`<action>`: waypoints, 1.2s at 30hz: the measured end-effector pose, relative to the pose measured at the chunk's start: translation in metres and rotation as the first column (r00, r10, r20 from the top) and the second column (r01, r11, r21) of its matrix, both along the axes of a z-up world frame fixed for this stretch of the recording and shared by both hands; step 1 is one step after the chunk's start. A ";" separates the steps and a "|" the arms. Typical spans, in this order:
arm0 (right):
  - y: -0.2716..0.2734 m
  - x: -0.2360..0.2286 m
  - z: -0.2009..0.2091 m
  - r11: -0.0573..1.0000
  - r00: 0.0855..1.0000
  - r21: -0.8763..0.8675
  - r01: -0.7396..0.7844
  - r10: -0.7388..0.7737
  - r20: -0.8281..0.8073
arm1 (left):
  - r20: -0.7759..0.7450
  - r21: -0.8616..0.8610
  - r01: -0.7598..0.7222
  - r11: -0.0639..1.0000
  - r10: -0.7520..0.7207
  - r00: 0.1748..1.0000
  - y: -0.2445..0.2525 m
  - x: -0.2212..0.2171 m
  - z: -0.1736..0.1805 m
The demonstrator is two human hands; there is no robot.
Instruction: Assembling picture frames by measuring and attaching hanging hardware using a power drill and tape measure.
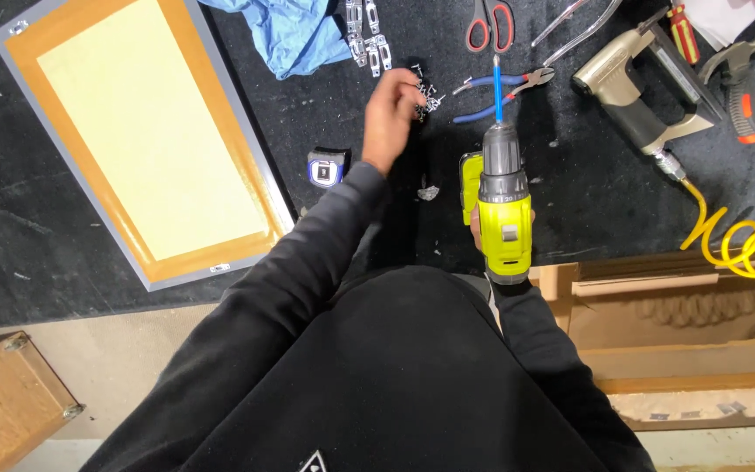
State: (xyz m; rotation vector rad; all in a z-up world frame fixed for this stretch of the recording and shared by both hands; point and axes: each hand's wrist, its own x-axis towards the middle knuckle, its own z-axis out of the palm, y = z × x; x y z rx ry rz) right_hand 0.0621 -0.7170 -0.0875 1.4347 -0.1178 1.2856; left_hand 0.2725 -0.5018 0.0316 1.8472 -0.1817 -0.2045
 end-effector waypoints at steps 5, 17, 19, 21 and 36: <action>-0.018 -0.041 -0.004 0.975 0.858 -0.015 -0.223 0.189 -0.478 | -0.550 -0.521 -0.435 0.734 0.101 0.829 0.025 0.002 -0.010; -0.018 -0.036 0.001 0.969 0.919 -0.195 -0.154 0.067 -0.389 | 0.132 0.690 0.361 0.628 -0.599 0.790 -0.003 0.041 -0.013; -0.017 -0.033 0.003 0.966 0.927 -0.221 -0.136 0.045 -0.372 | 0.171 0.754 0.335 0.565 -0.661 0.730 -0.010 0.052 -0.031; -0.016 -0.031 0.003 0.962 0.934 -0.246 -0.114 0.019 -0.356 | 0.201 0.811 0.301 0.501 -0.723 0.661 -0.014 0.060 -0.032; -0.021 -0.028 0.010 0.893 0.969 -0.450 0.001 -0.113 -0.222 | 0.278 0.775 0.342 0.531 -0.773 0.570 -0.019 0.064 -0.019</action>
